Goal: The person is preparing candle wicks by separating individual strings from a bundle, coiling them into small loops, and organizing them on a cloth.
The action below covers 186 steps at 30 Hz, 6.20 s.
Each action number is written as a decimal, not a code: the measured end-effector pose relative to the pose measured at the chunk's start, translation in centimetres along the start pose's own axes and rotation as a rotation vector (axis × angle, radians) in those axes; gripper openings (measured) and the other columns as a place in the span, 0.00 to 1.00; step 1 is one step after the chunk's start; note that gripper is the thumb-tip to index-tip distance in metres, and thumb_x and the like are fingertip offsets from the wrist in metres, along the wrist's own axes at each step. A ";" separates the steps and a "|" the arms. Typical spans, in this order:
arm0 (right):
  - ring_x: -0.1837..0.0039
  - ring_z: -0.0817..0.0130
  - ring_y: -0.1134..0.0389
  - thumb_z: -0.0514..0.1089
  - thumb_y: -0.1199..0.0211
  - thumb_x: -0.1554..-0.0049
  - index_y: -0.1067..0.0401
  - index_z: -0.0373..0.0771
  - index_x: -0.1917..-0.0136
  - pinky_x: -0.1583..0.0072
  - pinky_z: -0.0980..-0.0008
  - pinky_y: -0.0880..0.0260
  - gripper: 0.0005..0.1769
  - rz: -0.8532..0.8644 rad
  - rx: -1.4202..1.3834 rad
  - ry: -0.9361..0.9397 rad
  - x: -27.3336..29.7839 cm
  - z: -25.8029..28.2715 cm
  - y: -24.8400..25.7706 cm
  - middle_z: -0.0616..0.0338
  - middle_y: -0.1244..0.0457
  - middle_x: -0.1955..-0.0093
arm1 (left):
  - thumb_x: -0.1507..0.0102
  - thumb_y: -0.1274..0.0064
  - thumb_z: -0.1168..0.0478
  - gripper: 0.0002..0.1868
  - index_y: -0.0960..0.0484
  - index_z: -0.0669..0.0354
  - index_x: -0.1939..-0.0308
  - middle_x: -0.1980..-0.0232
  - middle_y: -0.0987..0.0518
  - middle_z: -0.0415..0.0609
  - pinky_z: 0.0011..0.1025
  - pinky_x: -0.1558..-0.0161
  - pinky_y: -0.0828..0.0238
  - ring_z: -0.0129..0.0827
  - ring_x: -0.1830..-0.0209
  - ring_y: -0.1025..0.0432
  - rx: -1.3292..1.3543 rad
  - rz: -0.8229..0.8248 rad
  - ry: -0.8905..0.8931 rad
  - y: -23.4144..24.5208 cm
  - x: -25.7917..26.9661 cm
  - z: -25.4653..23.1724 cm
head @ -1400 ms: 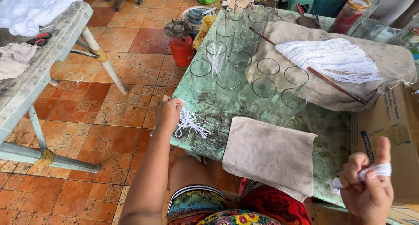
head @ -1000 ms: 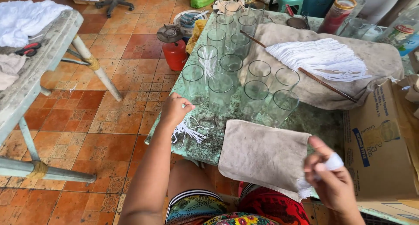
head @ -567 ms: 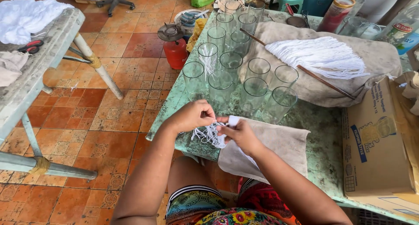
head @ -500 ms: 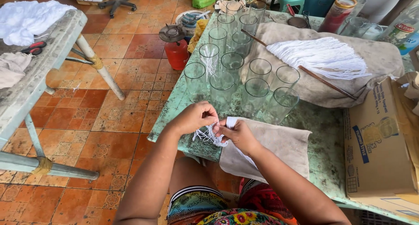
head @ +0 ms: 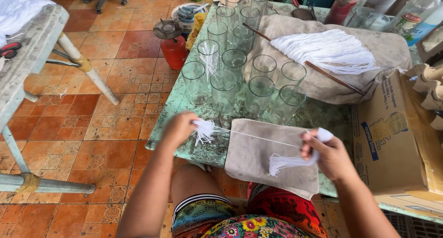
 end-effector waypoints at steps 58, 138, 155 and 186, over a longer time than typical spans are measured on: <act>0.68 0.66 0.39 0.32 0.46 0.35 0.29 0.27 0.32 0.64 0.68 0.37 0.18 -0.153 0.482 0.207 4.1 -1.0 3.5 0.47 0.36 0.67 | 0.38 0.43 0.61 0.03 0.19 0.54 0.65 0.58 0.22 0.48 0.44 0.59 0.22 0.53 0.55 0.22 0.109 0.135 -0.303 -7.1 4.2 -10.8; 0.48 0.69 0.34 0.34 0.39 0.40 0.23 0.39 0.51 0.44 0.69 0.34 0.05 0.062 0.243 0.616 7.7 2.4 -10.2 0.61 0.37 0.52 | 0.33 0.43 0.60 0.05 0.18 0.57 0.58 0.58 0.32 0.41 0.23 0.61 0.40 0.24 0.67 0.40 1.097 -0.084 -0.358 -2.9 10.7 -21.0; 0.42 0.63 0.46 0.44 0.29 0.44 0.30 0.42 0.63 0.43 0.61 0.45 0.12 0.757 -0.200 0.018 7.9 0.4 -11.2 0.55 0.46 0.41 | 0.36 0.39 0.63 0.03 0.14 0.55 0.59 0.60 0.22 0.42 0.27 0.56 0.29 0.30 0.60 0.26 0.974 -0.183 -0.386 -2.3 10.8 -21.7; 0.77 0.70 0.37 0.35 0.34 0.45 0.22 0.36 0.40 0.72 0.75 0.37 0.18 0.401 0.308 0.134 1.2 1.7 -16.8 0.48 0.31 0.68 | 0.35 0.39 0.54 0.13 0.16 0.58 0.52 0.72 0.21 0.53 0.37 0.56 0.26 0.34 0.67 0.27 0.602 -0.166 -0.052 5.1 4.0 -4.5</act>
Point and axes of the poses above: each hand's wrist, its own x-axis away from the middle knuckle, its own y-axis out of the back of the hand, z = x × y, the point moved 5 cm from there along -x, towards the middle knuckle
